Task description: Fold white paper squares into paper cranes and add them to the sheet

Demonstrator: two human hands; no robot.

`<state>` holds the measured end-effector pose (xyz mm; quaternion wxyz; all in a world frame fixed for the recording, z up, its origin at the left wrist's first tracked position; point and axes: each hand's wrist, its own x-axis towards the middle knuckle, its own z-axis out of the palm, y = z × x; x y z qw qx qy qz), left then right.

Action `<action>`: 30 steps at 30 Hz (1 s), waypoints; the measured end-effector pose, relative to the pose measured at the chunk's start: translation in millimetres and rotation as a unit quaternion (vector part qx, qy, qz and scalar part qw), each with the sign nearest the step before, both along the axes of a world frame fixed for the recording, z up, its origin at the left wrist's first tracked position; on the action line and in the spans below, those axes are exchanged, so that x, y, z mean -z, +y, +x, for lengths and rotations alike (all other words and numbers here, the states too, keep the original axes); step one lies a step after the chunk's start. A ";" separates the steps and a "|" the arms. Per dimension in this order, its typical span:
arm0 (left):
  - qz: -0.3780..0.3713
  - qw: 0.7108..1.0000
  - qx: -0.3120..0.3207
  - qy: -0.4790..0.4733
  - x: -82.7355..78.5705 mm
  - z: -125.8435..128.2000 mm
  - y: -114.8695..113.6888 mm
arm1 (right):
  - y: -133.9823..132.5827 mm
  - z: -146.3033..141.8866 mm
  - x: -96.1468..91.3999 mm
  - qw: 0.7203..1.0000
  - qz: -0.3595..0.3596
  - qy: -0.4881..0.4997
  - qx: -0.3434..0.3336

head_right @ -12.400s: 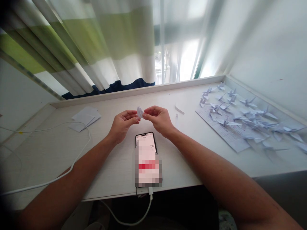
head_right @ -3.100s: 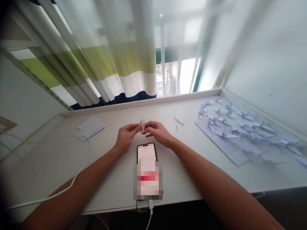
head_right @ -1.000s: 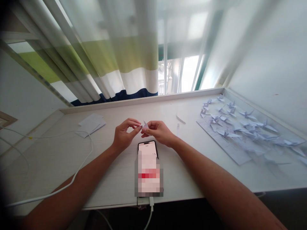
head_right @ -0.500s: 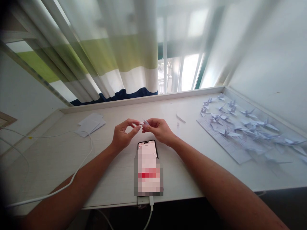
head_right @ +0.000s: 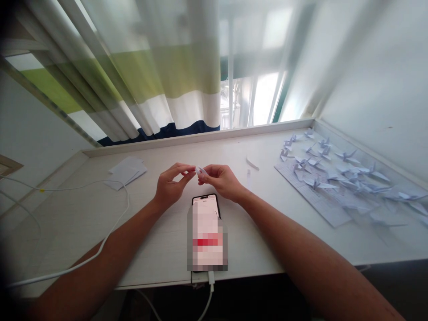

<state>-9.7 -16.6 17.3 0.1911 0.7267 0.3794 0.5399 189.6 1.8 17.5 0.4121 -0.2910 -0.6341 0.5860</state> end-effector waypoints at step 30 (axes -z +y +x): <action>0.232 0.923 -0.107 0.287 -0.9 -2.4 1.6 | -0.6 -6.8 1.2 0.996 0.005 0.065 0.062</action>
